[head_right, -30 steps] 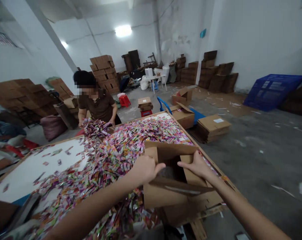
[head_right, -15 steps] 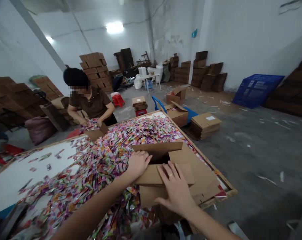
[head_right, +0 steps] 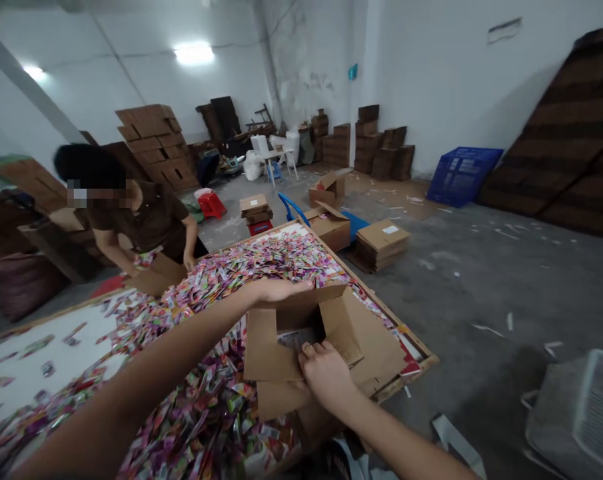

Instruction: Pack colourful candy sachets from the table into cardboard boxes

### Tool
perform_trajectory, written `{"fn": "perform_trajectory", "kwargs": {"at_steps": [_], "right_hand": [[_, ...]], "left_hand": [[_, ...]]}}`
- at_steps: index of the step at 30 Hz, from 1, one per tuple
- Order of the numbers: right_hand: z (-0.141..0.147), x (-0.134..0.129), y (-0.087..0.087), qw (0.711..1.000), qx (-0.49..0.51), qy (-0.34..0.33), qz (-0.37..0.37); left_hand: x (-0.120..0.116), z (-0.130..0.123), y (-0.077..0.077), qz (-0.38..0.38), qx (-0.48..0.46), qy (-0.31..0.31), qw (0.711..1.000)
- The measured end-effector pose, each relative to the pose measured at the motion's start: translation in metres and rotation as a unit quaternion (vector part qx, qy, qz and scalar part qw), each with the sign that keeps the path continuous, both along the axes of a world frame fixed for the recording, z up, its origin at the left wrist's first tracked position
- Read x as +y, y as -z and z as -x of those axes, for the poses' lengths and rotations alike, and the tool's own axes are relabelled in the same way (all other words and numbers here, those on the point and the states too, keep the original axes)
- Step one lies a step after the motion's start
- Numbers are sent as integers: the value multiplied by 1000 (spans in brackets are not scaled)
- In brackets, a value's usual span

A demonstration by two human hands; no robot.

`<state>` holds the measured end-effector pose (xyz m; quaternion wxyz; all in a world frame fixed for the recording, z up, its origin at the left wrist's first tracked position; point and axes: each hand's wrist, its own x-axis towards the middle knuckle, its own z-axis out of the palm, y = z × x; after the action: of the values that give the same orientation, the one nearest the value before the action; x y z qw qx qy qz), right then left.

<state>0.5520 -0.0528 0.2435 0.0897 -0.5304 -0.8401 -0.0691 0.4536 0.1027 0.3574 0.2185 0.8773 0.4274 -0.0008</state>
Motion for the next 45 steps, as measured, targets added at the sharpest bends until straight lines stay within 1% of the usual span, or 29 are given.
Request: {"fn": "perform_trajectory", "kwargs": {"at_steps": [1,2,4,6,8,10,13,16,18,20,21,22,24,26,28,30,32,33,34,35,37,38,39,40,41,42,43,44,45], "right_hand": [[1,0,0,1000,5,3,0],[1,1,1,1000,12,8,-5],[-1,4,4,999,31,17,-34],[-4,5,9,995,54,10,-82],[-6,4,15,990,73,-2,-124],[-6,1,19,987,79,-4,-142],[-1,-1,20,988,64,2,-140],[4,5,16,989,58,-13,-136],[3,10,13,988,62,-28,-137],[-2,14,11,986,72,-39,-147],[-7,15,12,984,79,-44,-156],[-12,16,13,981,87,-52,-165],[-24,16,18,974,106,-77,-185],[-36,14,26,964,132,-113,-203],[-46,14,30,953,165,-140,-214],[-53,14,24,946,197,-151,-209],[-56,14,7,946,229,-146,-176],[-57,12,-7,947,246,-141,-154],[-55,9,-22,944,266,-137,-137],[-52,5,-38,939,289,-136,-126],[-39,-2,-68,918,349,-141,-123],[-28,-6,-77,904,382,-148,-118],[-14,-8,-82,889,419,-150,-104],[4,-9,-80,875,456,-147,-68],[25,-10,-71,860,493,-135,-8],[48,-10,-55,839,527,-115,72],[73,-12,-33,812,550,-85,176],[98,-16,-6,772,562,-45,293],[122,-21,25,727,553,-3,408]], "left_hand": [[-10,1,8,12,13,19,1000],[-20,3,16,4,27,27,999],[-39,6,32,-67,46,19,997],[-49,8,44,-149,58,4,987],[-49,8,51,-179,61,8,982],[-43,9,54,-169,51,8,984],[-36,10,60,-167,39,-22,985],[-36,9,66,-178,36,-57,982],[-39,9,64,-182,29,-65,981],[-41,13,54,-175,5,-60,983],[-43,17,48,-153,-4,-47,987],[-46,21,42,-120,-3,-21,993],[-55,29,33,-43,34,49,997],[-68,30,33,-8,106,102,989],[-80,24,40,-45,143,104,983],[-89,15,45,-100,132,97,981],[-90,16,41,-130,104,85,982],[-90,25,35,-131,93,73,984],[-89,40,27,-123,83,52,988],[-89,63,17,-116,67,19,991],[-101,128,-2,-110,7,-77,991],[-113,167,-9,-120,-44,-144,981],[-132,208,-14,-127,-96,-199,967],[-155,248,-16,-130,-151,-265,944],[-183,287,-14,-121,-200,-351,907],[-213,321,-8,-103,-244,-441,858],[-245,351,2,-67,-284,-528,798],[-276,377,16,-27,-313,-614,724],[-306,399,33,8,-338,-688,643]]}}
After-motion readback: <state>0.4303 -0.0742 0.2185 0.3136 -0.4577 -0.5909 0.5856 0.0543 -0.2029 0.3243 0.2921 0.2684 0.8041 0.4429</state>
